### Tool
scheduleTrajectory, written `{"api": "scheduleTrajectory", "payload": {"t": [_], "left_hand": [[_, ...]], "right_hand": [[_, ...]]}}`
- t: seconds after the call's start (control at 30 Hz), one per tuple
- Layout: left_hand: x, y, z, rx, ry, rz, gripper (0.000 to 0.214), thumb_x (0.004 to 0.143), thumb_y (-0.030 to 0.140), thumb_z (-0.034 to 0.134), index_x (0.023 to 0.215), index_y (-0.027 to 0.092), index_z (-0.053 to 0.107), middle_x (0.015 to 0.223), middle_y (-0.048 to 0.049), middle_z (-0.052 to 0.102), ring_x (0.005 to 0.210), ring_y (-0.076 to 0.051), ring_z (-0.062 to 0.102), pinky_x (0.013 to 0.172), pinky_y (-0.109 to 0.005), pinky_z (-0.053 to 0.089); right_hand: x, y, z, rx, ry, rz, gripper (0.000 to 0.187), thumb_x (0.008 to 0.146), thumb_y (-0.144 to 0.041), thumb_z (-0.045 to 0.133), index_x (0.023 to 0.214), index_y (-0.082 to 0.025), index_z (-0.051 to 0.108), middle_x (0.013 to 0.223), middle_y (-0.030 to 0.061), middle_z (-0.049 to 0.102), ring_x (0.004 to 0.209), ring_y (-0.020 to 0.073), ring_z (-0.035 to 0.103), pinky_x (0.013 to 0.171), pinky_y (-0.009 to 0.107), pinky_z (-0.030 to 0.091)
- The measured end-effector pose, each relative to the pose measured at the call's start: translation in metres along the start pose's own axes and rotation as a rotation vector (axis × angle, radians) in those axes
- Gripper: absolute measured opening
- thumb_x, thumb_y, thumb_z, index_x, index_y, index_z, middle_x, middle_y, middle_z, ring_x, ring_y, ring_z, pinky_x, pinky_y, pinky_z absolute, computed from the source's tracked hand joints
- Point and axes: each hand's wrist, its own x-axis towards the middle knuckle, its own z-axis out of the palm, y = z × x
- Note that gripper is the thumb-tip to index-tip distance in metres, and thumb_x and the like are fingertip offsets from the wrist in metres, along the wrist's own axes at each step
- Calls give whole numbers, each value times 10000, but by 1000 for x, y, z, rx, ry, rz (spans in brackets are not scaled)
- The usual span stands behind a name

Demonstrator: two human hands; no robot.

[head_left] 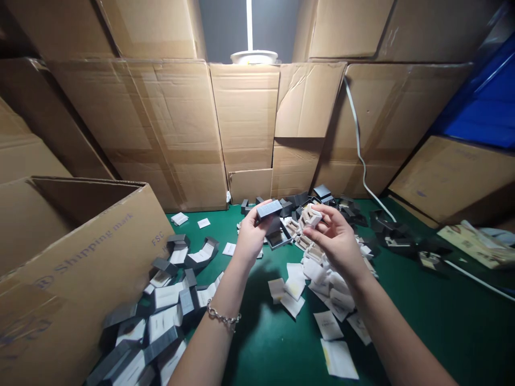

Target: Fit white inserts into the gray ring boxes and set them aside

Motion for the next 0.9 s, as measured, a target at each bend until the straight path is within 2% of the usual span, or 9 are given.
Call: {"api": "scheduleTrajectory", "payload": {"t": [0.1, 0.2, 0.33, 0.4, 0.47, 0.57, 0.73, 0.83, 0.9], "left_hand": [[0, -2, 5, -26, 28, 18, 349, 693, 267, 725, 1021, 162, 670, 1059, -72, 698, 1022, -216, 620, 948, -334, 452], [-4, -6, 14, -87, 73, 14, 320, 686, 245, 720, 989, 163, 662, 1002, -59, 702, 973, -199, 626, 928, -326, 458], [-13, -12, 31, -263, 180, -89, 267, 670, 190, 683, 932, 160, 637, 921, -33, 691, 887, -172, 627, 895, -323, 461], [-17, -13, 37, -325, 178, -150, 269, 667, 183, 668, 931, 150, 634, 922, -39, 688, 873, -173, 627, 890, -330, 461], [-19, -13, 39, -321, 150, -156, 279, 673, 179, 656, 949, 146, 638, 940, -48, 689, 882, -178, 628, 895, -335, 458], [-18, -13, 37, -254, 132, -96, 286, 680, 163, 649, 965, 155, 644, 983, -51, 689, 917, -181, 623, 888, -320, 457], [-18, -10, 37, -259, 186, -17, 347, 697, 207, 705, 1035, 167, 639, 999, -36, 682, 933, -153, 612, 883, -273, 449], [-21, -5, 41, -381, 191, -77, 389, 684, 191, 731, 1057, 174, 623, 981, -19, 673, 907, -135, 610, 875, -266, 448], [-23, -1, 43, -473, 166, -170, 411, 669, 173, 744, 1059, 177, 613, 955, -12, 671, 876, -129, 611, 864, -271, 451]], "right_hand": [[-5, -2, 8, -18, -8, -46, 397, 649, -300, 803, 998, -278, 614, 889, -3, 666, 773, 151, 655, 719, 297, 567], [-13, 2, 20, -38, 16, -75, 386, 662, -266, 790, 1007, -275, 619, 951, 9, 669, 824, 157, 658, 791, 321, 562], [-23, 10, 34, 0, 161, -98, 397, 703, -254, 757, 1062, -292, 591, 988, 10, 662, 852, 154, 654, 786, 312, 564], [-24, 11, 36, 8, 186, -96, 407, 707, -249, 753, 1075, -292, 585, 997, 11, 660, 850, 153, 654, 776, 307, 565], [-23, 9, 34, -5, 176, -74, 413, 704, -252, 754, 1081, -285, 588, 986, 12, 660, 835, 155, 655, 751, 303, 569], [-19, 5, 29, -36, 172, -57, 404, 705, -268, 752, 1076, -270, 591, 998, 21, 657, 852, 166, 654, 742, 309, 574], [-22, 11, 28, -176, 109, -131, 405, 729, -292, 741, 1102, -266, 585, 1078, 48, 632, 965, 193, 636, 873, 381, 552], [-27, 18, 29, -340, 73, -214, 362, 775, -282, 708, 1118, -276, 593, 1145, 62, 602, 1071, 216, 592, 933, 416, 519], [-29, 20, 29, -404, 71, -266, 339, 792, -276, 692, 1116, -283, 596, 1159, 63, 593, 1111, 224, 569, 955, 427, 504]]}}
